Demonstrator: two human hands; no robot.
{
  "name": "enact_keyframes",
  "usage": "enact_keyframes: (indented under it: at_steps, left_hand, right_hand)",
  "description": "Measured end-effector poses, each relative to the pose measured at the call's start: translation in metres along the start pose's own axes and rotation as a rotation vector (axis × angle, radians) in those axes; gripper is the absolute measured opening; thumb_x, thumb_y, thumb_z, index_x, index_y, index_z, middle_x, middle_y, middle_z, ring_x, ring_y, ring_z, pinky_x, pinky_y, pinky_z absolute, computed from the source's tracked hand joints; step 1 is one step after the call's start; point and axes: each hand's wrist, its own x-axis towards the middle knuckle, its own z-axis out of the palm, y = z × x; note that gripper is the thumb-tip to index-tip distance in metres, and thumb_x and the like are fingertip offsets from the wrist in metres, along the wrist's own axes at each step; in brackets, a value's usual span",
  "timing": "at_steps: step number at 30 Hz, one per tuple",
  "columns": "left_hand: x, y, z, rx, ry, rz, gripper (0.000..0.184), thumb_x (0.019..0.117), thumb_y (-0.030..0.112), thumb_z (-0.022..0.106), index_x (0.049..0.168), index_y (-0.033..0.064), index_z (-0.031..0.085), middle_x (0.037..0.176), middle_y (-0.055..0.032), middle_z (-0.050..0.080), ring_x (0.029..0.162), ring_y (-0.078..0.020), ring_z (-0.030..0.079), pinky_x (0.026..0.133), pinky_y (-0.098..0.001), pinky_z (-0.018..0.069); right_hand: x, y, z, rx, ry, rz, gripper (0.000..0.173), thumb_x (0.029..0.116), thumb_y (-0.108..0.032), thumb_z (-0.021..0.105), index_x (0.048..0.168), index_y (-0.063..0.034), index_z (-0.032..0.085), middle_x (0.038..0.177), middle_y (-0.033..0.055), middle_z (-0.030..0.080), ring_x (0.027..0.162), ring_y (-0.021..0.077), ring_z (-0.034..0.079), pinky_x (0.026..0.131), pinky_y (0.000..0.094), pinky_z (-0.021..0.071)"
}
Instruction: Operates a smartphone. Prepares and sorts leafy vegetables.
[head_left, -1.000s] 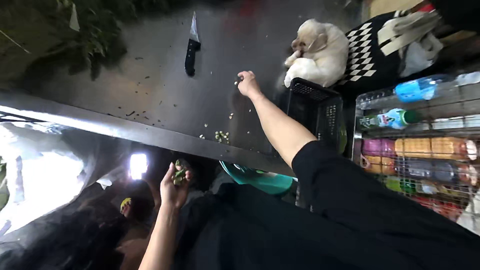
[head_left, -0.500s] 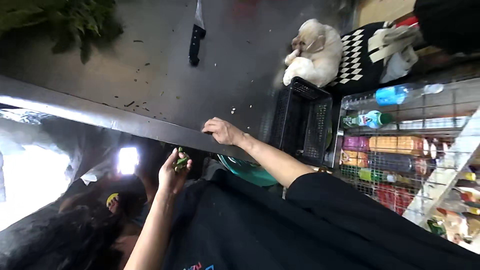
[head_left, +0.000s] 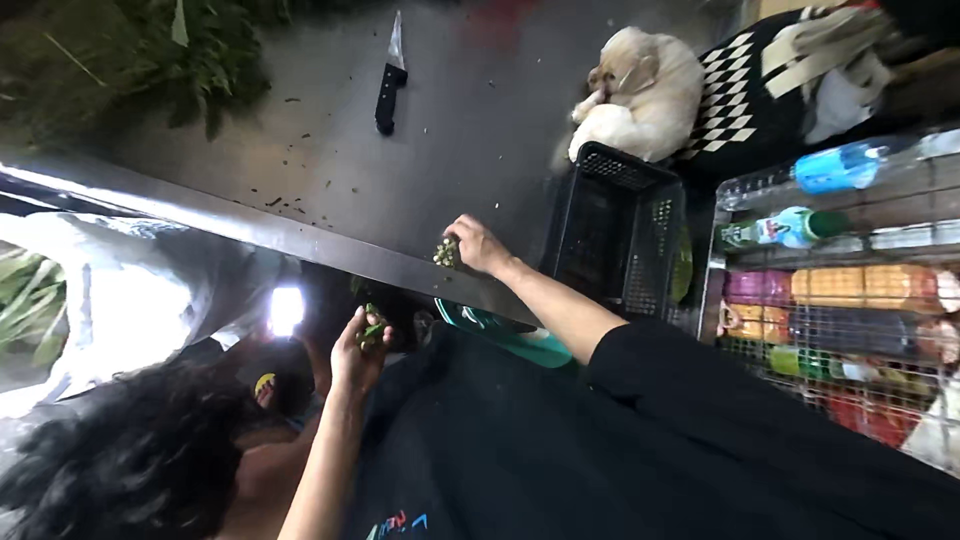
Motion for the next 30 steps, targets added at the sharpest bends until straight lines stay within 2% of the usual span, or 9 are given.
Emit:
enact_keyframes:
  at_steps: [2,4,6,8,10,13,16,26,30]
  left_hand:
    - [-0.007,-0.01,0.005,0.0,-0.014,0.022,0.043,0.1122,0.026,0.033,0.086,0.0058,0.059,0.073,-0.0067,0.065,0.064,-0.0152,0.067,0.06,-0.0269,0.0595]
    - [-0.012,-0.018,0.008,-0.008,-0.003,0.042,0.043,0.1122,0.027,0.033,0.086,0.0061,0.059,0.074,-0.0063,0.066,0.064,-0.0148,0.067,0.06,-0.0265,0.0594]
    - [-0.015,-0.028,0.007,-0.011,0.016,0.055,0.041,0.112,0.026,0.033,0.087,0.0055,0.059,0.074,-0.007,0.065,0.064,-0.0154,0.066,0.061,-0.0272,0.0591]
    - [-0.018,-0.041,0.006,0.003,0.042,0.047,0.038,0.1116,0.025,0.035,0.091,0.005,0.059,0.076,-0.0069,0.065,0.065,-0.0155,0.066,0.062,-0.0281,0.0593]
    - [-0.025,-0.05,0.007,0.018,0.061,0.033,0.036,0.1115,0.025,0.036,0.093,0.0043,0.06,0.077,-0.0064,0.065,0.066,-0.0156,0.065,0.064,-0.0291,0.0589]
    - [-0.034,-0.055,0.006,-0.018,0.079,0.022,0.035,0.111,0.025,0.038,0.092,0.0031,0.059,0.076,-0.0072,0.064,0.066,-0.0168,0.065,0.065,-0.0299,0.0587]
    - [-0.042,-0.057,0.001,-0.06,0.071,0.035,0.033,0.1103,0.025,0.041,0.093,0.0031,0.059,0.077,-0.0078,0.063,0.067,-0.0174,0.065,0.067,-0.0309,0.0592]
    - [-0.052,-0.065,-0.002,-0.083,0.076,0.019,0.034,0.1101,0.027,0.043,0.091,0.0031,0.06,0.078,-0.0085,0.064,0.067,-0.0175,0.066,0.067,-0.0301,0.0601]
    - [-0.057,-0.061,0.003,-0.057,0.035,0.031,0.034,0.1101,0.026,0.043,0.091,0.0037,0.06,0.079,-0.0082,0.064,0.068,-0.0175,0.065,0.068,-0.0305,0.0596]
  right_hand:
    - [-0.016,-0.02,-0.002,0.028,-0.122,0.027,0.037,0.0916,0.007,0.052,0.119,-0.0056,0.073,0.123,0.0159,0.066,0.119,0.0293,0.063,0.106,0.0454,0.0507]
    - [-0.025,-0.026,-0.007,0.036,-0.143,0.124,0.04,0.0944,0.0,0.053,0.13,-0.0065,0.069,0.127,0.0176,0.065,0.121,0.0311,0.062,0.106,0.0479,0.0503]
    - [-0.025,-0.028,-0.012,0.025,-0.144,0.291,0.045,0.1028,-0.021,0.056,0.144,-0.0034,0.056,0.139,0.0233,0.057,0.128,0.0381,0.057,0.108,0.0533,0.0474]
    - [-0.025,-0.037,-0.012,0.009,-0.17,0.408,0.066,0.1042,-0.046,0.054,0.152,-0.0022,0.045,0.149,0.0264,0.047,0.135,0.044,0.049,0.111,0.058,0.0434]
    - [-0.025,-0.055,0.001,-0.041,-0.159,0.394,0.072,0.1033,-0.055,0.05,0.151,-0.0017,0.047,0.151,0.0281,0.043,0.137,0.048,0.045,0.111,0.0608,0.0417]
    - [-0.026,-0.07,0.038,-0.163,-0.032,0.283,0.065,0.1047,-0.051,0.045,0.143,0.0008,0.052,0.147,0.0328,0.045,0.133,0.0534,0.046,0.107,0.0624,0.0442]
    - [-0.028,-0.072,0.054,-0.228,0.05,0.201,0.058,0.1069,-0.045,0.04,0.131,0.0037,0.059,0.138,0.032,0.052,0.127,0.051,0.052,0.104,0.0605,0.0454]
    - [-0.024,-0.068,0.04,-0.226,-0.084,0.156,0.06,0.1095,-0.047,0.035,0.122,0.0058,0.061,0.128,0.029,0.059,0.123,0.0456,0.057,0.103,0.0571,0.047]
    - [-0.025,-0.063,0.041,-0.256,-0.064,0.109,0.061,0.1101,-0.047,0.032,0.114,0.0047,0.065,0.122,0.0273,0.062,0.118,0.0443,0.06,0.1,0.0565,0.0485]
